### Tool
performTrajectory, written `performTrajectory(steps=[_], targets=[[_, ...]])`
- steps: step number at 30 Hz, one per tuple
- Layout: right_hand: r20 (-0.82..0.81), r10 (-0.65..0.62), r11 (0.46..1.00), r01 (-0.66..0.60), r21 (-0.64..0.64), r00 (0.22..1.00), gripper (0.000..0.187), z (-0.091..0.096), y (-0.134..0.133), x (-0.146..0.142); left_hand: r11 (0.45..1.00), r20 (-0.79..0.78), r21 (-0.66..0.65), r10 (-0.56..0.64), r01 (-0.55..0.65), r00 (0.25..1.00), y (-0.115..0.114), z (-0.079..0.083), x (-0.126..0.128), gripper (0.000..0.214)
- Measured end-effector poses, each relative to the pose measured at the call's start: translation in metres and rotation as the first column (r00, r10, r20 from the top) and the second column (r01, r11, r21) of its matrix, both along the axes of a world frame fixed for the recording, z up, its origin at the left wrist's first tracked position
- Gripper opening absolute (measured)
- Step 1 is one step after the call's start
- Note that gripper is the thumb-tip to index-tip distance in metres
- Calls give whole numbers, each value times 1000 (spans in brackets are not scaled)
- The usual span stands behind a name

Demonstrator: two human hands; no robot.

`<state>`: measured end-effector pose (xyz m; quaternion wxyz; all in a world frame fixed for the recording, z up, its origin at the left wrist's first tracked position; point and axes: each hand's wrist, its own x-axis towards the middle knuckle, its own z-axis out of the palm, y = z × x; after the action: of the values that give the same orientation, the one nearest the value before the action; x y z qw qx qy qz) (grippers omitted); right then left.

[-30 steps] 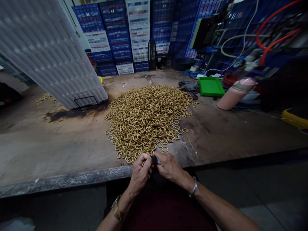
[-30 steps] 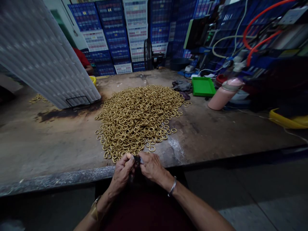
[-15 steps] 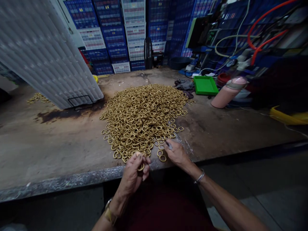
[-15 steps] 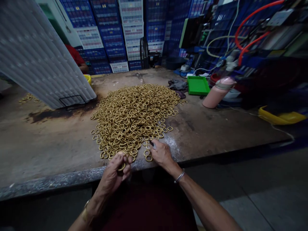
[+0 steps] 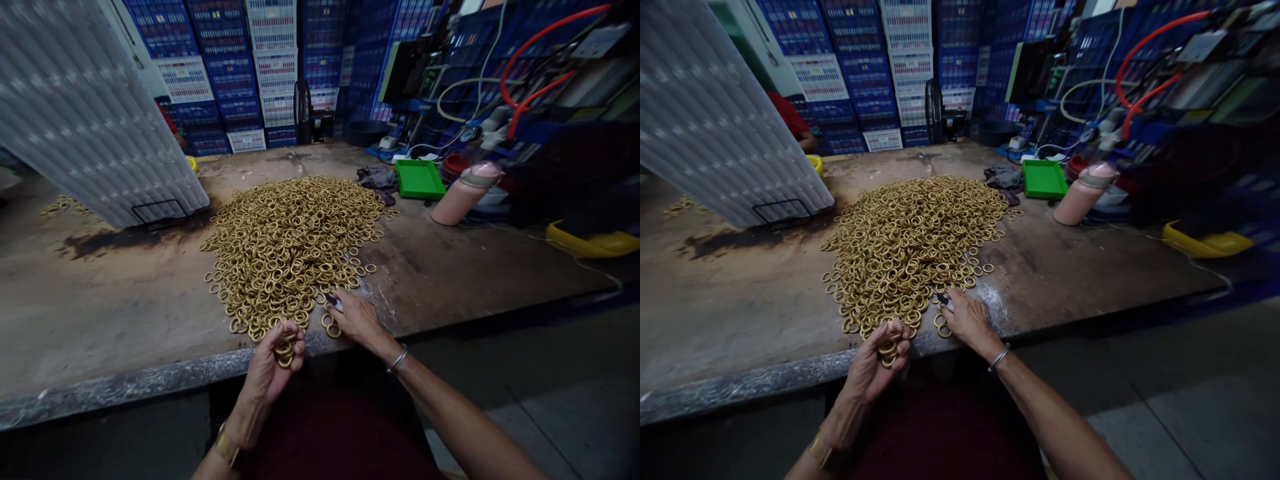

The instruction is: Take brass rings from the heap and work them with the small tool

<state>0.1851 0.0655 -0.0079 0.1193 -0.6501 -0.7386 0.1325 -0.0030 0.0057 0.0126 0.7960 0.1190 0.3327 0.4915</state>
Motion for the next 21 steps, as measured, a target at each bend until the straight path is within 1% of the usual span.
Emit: performTrajectory(steps=[3,5,7,8,9,10,11,13,14,15,17,18,20,21], targets=[[-47,6,999,-4,32,999,15,0,2,1,1000,4,1,1,-1,1000,0,-2,2,23],[-116,-6,1000,9,29,993,12,-1,2,2,1000,-34,13,-6,6,999,0,-3,4,24],[-251,-20,1000,18,-12,968,7,0,2,0,999,-119,45,-17,22,993,-1,-3,8,26],[-346,-31,999,16,-48,938,4,1,2,-2,997,-191,72,-15,29,981,-1,-3,10,27],[-452,-44,995,1,-95,891,2,4,1,-4,994,-286,106,-7,38,958,-2,-3,12,27],[-561,-63,988,-27,-151,826,4,7,0,-7,988,-395,150,15,48,919,-3,-3,14,27],[-659,-96,975,-64,-215,746,6,11,-2,-11,977,-503,207,58,55,862,-3,-3,15,26],[-794,-194,923,-166,-346,576,14,20,-5,-17,935,-664,347,189,74,723,-3,-3,18,24],[-829,-248,888,-224,-401,501,18,25,-8,-20,904,-701,419,260,88,664,-3,-3,18,23],[-847,-296,852,-279,-443,441,22,29,-10,-23,868,-712,485,324,103,623,-3,-4,18,22],[-859,-363,789,-371,-489,361,26,36,-13,-27,808,-706,573,400,140,585,-3,-4,18,22],[-860,-382,765,-406,-500,339,27,37,-15,-28,791,-704,591,411,157,580,-2,-5,17,21],[-857,-401,735,-445,-511,323,28,38,-17,-30,781,-708,598,408,181,577,-2,-7,15,20],[-857,-399,732,-451,-511,325,28,37,-18,-31,784,-714,592,400,188,575,-2,-8,14,18]])
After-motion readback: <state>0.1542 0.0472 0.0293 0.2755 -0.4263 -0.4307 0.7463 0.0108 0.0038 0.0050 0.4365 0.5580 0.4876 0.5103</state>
